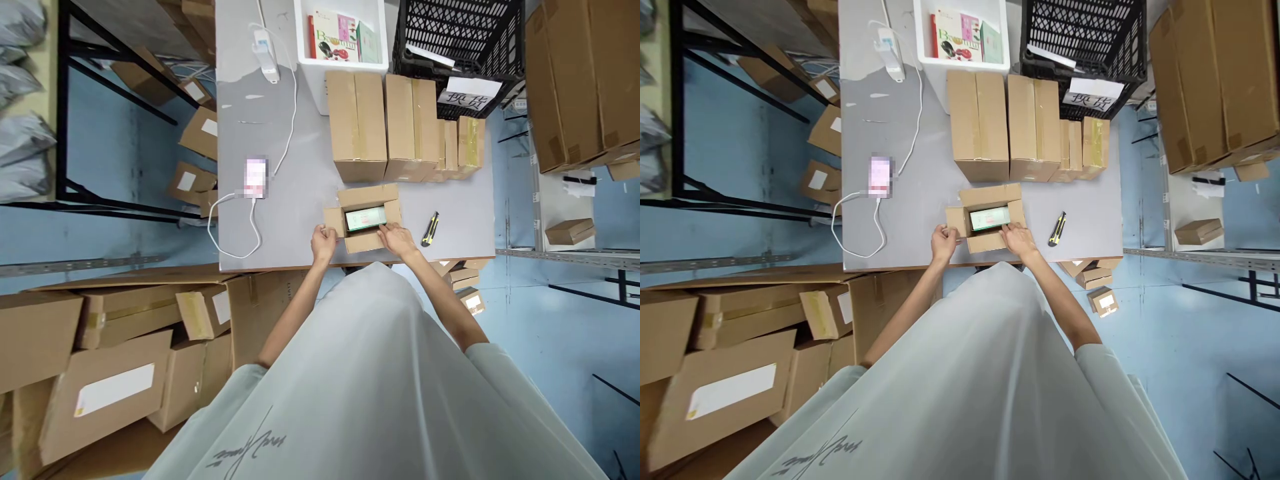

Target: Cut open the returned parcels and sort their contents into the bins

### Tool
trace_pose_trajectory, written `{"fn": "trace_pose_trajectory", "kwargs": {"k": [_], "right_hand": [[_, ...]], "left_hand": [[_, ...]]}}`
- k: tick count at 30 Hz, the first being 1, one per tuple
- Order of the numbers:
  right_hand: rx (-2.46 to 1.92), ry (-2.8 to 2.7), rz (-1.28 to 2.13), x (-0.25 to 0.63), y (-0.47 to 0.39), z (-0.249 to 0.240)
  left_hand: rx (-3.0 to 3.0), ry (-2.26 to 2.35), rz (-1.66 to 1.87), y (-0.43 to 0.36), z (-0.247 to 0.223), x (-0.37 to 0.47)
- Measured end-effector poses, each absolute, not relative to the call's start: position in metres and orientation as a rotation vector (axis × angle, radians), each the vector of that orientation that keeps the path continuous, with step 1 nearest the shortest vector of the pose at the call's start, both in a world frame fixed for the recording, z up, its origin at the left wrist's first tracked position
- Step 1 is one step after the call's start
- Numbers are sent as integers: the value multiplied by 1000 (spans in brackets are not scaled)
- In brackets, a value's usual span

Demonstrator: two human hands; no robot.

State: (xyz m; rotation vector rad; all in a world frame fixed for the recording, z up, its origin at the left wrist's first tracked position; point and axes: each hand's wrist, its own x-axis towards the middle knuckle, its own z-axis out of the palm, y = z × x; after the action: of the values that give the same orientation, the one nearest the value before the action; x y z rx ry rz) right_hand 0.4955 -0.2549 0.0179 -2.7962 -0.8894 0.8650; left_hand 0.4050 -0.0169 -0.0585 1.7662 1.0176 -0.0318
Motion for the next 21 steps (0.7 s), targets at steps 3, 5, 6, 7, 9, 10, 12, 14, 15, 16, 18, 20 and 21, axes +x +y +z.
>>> {"fn": "trace_pose_trajectory", "kwargs": {"k": [3, 5, 6, 7, 9, 10, 12, 14, 15, 16, 18, 20, 21], "right_hand": [[-2858, -972, 801, 490, -259, 19], [-2887, -958, 718, 487, -266, 20], [-2901, -917, 659, 487, -271, 19], [-2918, -856, 587, 487, -277, 19], [-2956, -694, 431, 491, -292, 14], [-2970, -610, 364, 495, -300, 10], [-2971, -482, 297, 503, -314, 0], [-2921, -437, 331, 511, -321, -12], [-2884, -433, 374, 514, -323, -18], [-2847, -431, 422, 516, -323, -24], [-2796, -413, 500, 518, -320, -31], [-2771, -389, 521, 517, -316, -33], [-2762, -383, 520, 516, -314, -33]], "left_hand": [[2081, 888, 93, -16, -56, 401], [2225, 704, 129, -18, -53, 400], [2265, 627, 114, -21, -52, 401], [2289, 573, 84, -25, -52, 402], [2312, 528, 4, -34, -54, 405], [2315, 519, -41, -38, -57, 407], [2310, 500, -119, -46, -62, 409], [2308, 469, -147, -51, -66, 408], [2320, 451, -135, -52, -67, 407], [2341, 431, -109, -53, -66, 406], [2403, 375, -56, -53, -62, 406], [2461, 297, -68, -52, -56, 412], [2482, 261, -104, -53, -54, 418]]}}
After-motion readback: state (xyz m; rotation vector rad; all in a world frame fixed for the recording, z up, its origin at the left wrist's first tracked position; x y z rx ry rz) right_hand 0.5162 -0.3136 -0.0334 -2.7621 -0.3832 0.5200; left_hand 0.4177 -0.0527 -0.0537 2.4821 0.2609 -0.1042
